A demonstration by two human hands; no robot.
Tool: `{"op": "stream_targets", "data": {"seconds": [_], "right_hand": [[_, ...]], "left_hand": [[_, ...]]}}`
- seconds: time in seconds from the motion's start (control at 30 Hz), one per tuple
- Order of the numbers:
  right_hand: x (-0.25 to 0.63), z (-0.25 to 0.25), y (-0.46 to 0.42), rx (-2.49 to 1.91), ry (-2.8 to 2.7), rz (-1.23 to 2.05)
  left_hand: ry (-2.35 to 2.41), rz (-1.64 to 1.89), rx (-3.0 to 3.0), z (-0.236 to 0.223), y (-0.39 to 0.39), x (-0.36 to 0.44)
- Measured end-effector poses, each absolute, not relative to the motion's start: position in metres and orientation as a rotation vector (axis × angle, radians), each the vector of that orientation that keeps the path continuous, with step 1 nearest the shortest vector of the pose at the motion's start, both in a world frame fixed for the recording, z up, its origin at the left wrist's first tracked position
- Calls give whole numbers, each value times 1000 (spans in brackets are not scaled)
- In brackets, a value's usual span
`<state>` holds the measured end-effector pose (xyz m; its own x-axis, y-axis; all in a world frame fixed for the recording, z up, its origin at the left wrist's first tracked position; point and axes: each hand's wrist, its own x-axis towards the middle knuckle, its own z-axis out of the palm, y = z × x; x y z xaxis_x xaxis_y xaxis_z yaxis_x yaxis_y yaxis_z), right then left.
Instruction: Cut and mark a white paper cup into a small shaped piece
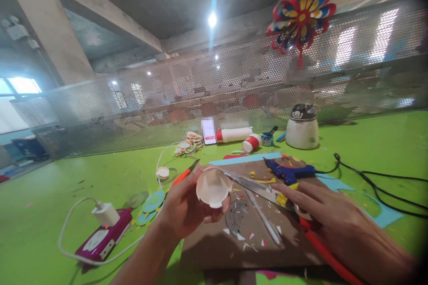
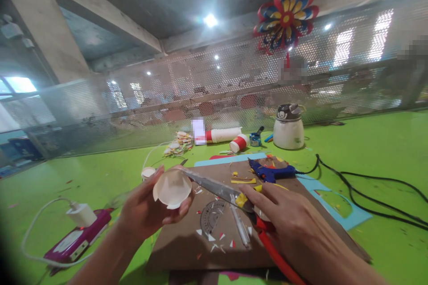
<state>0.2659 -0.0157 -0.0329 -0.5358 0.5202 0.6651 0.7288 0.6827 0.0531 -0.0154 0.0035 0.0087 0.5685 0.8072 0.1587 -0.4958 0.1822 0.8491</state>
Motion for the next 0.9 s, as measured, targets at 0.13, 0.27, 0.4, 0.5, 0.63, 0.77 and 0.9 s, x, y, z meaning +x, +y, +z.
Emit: {"op": "stream_targets", "data": {"seconds": [0.13, 0.27, 0.4, 0.5, 0.63, 0.77, 0.9], "right_hand": [[265, -36, -16, -953, -2248, -463], [265, -38, -16, -955, -2228, -460], [264, -36, -16, -949, -2232, -477], [264, -35, -17, -955, -2231, -449], [264, -37, -17, -962, -2222, -428], [265, -39, -15, -981, -2228, -417], [266, -39, -14, -994, -2252, -412]], "left_hand": [[345, 918, 1025, 10, 4, -14], [318, 925, 1016, 11, 3, -13], [335, 916, 991, 12, 2, -13], [353, 903, 954, 12, 2, -13], [354, 895, 952, 12, 2, -12], [359, 867, 964, 10, 4, -12], [378, 849, 953, 8, 6, -12]]}}
